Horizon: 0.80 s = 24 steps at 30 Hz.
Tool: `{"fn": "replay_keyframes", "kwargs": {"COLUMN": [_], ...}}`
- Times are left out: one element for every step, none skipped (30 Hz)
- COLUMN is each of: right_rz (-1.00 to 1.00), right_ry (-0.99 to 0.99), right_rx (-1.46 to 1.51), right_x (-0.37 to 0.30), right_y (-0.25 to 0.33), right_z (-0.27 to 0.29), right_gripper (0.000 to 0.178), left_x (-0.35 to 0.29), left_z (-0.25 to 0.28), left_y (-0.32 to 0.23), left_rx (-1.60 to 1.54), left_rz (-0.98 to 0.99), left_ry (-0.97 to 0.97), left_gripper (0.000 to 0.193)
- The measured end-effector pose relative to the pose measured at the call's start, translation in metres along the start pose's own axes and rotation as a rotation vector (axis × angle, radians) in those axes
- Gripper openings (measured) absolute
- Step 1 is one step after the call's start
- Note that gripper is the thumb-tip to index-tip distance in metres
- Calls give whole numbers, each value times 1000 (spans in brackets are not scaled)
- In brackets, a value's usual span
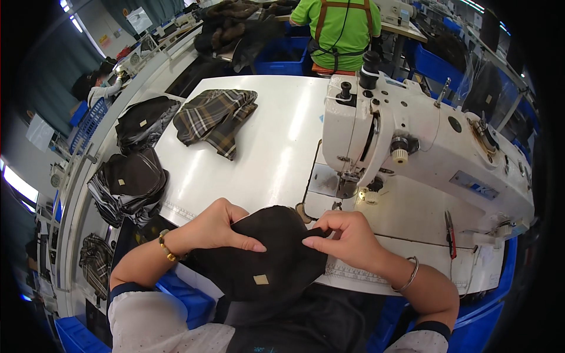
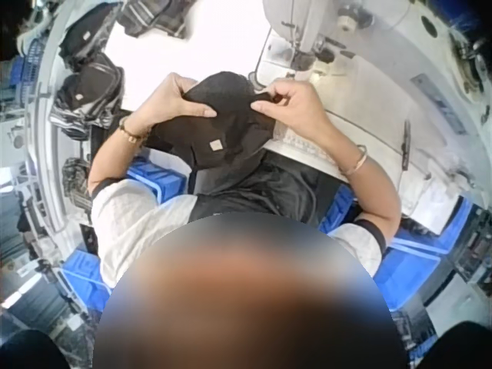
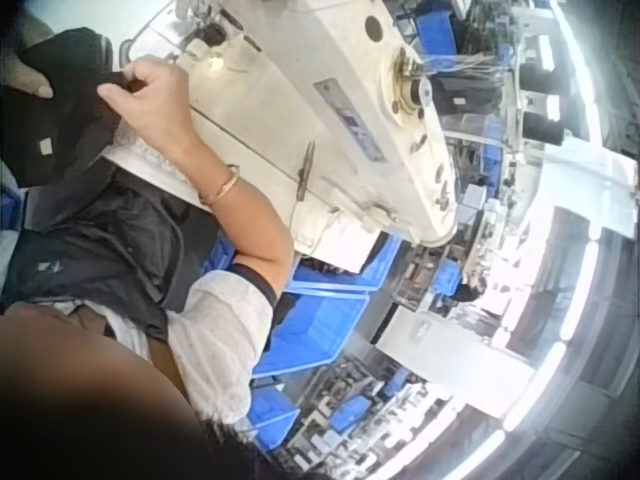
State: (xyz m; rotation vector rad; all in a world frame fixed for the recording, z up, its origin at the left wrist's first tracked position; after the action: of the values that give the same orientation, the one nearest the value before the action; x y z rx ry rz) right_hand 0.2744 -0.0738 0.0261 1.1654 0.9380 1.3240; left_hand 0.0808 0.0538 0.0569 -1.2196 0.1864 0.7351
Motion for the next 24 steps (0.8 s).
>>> {"fn": "replay_keyframes", "kwargs": {"right_rz": [-29,-8,23,0,52,47,5,41,51,-4,64,-66,-254,-195,-285,-403,-379,-318,-304,-263,-158,-104,-57,-26], "right_ry": [5,-1,1,1,-2,-7,-7,-14,-37,-53,-66,-55,-42,-50,26,99,104,78,62,57,29,12,8,-17], "right_rx": [25,27,2,-44,-26,-20,-21,-21,-21,-32,-26,81,184,194,223,232,254,172,86,94,-42,-200,-183,-142], "right_x": [-1,0,1,1,1,1,0,1,2,3,4,4,2,4,2,0,1,2,1,1,2,2,3,4], "right_y": [-2,-1,0,-3,-1,-2,-4,-3,-2,-5,0,-8,-18,-15,-19,-25,-24,-22,-22,-21,-15,-13,-11,-11], "right_z": [-2,-1,-1,0,1,2,3,4,7,9,12,13,11,14,10,5,5,5,5,5,8,10,10,11], "right_gripper": [21,21,18,16,16,16,16,16,15,15,15,18,21,21,22,23,23,22,21,21,21,21,21,20], "left_x": [1,4,8,16,24,32,43,54,63,71,75,80,83,85,84,83,83,80,78,77,76,77,77,76], "left_z": [0,-2,-6,-8,-13,-16,-16,-19,-21,-20,-17,-12,-9,-5,-6,-4,-3,-3,-4,-4,-4,-5,-5,-6], "left_y": [-2,-7,-12,-14,-20,-26,-30,-35,-39,-46,-51,-53,-54,-53,-52,-48,-45,-43,-41,-39,-39,-38,-38,-39], "left_rx": [-35,-40,-19,-43,-48,-26,-55,-23,10,-14,-27,-18,-3,13,1,17,49,112,75,72,78,63,88,115], "left_rz": [-24,-119,-200,-216,-286,-353,-363,-350,-337,-379,-397,-370,-356,-339,-336,-323,-306,-338,-342,-354,-379,-372,-389,-405], "left_ry": [25,58,93,96,121,154,150,226,301,320,324,309,296,252,272,216,165,150,151,135,121,118,103,87], "left_gripper": [29,28,28,28,27,27,27,26,25,23,23,22,21,22,22,24,26,27,27,26,25,25,25,26]}}
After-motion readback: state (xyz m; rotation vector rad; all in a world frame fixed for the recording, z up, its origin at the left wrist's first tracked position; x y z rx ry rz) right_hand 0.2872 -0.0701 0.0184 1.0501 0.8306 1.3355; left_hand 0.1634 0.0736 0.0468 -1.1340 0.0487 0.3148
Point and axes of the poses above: each hand's wrist, its own x-axis towards the middle knuckle, its own z-axis out of the back of the hand, y = z × x, the point moved 6 cm from there along x, towards the middle knuckle, and after that the axes turned 4 degrees about z, right-handed, at the moved point
